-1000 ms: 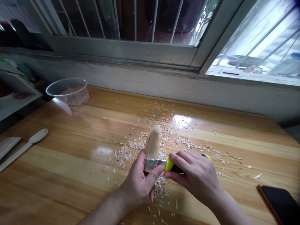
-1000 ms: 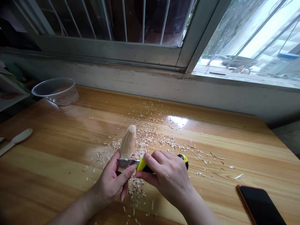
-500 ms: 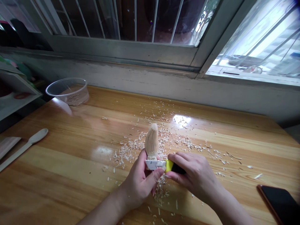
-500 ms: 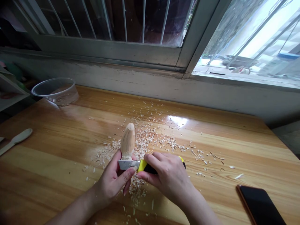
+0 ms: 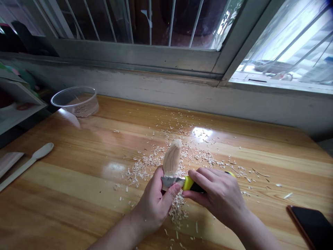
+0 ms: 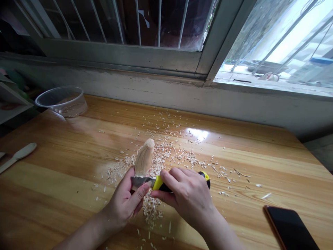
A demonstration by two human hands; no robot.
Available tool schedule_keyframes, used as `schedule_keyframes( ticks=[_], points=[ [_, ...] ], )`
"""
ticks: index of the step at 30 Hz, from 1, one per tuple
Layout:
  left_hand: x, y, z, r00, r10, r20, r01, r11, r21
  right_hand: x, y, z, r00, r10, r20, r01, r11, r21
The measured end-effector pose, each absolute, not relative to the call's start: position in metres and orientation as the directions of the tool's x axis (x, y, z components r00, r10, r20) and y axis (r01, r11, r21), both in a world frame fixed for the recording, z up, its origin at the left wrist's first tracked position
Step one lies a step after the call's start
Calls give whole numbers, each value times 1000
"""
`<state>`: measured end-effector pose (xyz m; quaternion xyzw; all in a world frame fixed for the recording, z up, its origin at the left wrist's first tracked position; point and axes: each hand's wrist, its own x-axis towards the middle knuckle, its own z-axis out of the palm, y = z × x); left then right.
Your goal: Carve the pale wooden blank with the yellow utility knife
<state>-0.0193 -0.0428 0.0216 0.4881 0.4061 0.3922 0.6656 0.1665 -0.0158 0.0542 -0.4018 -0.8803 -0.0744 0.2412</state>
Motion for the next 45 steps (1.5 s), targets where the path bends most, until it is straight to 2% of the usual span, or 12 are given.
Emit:
schedule_keyframes(
  ticks=[2,9,21,28,39,45],
  points=[
    [-18,-42,24,353,922,-158,-143,220,965,166,-16,53,-557,665,497,744,666,-56],
    [-20,-42,28,407,896,-177,-147,256,955,169,-15,49,-571,701,428,714,681,-164],
    [-18,-42,21,325,929,-176,-146,234,961,163,-17,53,-530,677,511,769,638,-46],
    [-20,-42,24,397,906,-149,-208,247,947,165,-15,48,-542,710,450,729,663,-168],
    [-15,-42,29,298,951,-78,-220,148,964,159,-20,55,-502,689,523,785,617,-59],
    [-18,-44,29,370,925,-82,-251,185,950,162,-19,51,-525,704,477,732,660,-169]
  ],
)
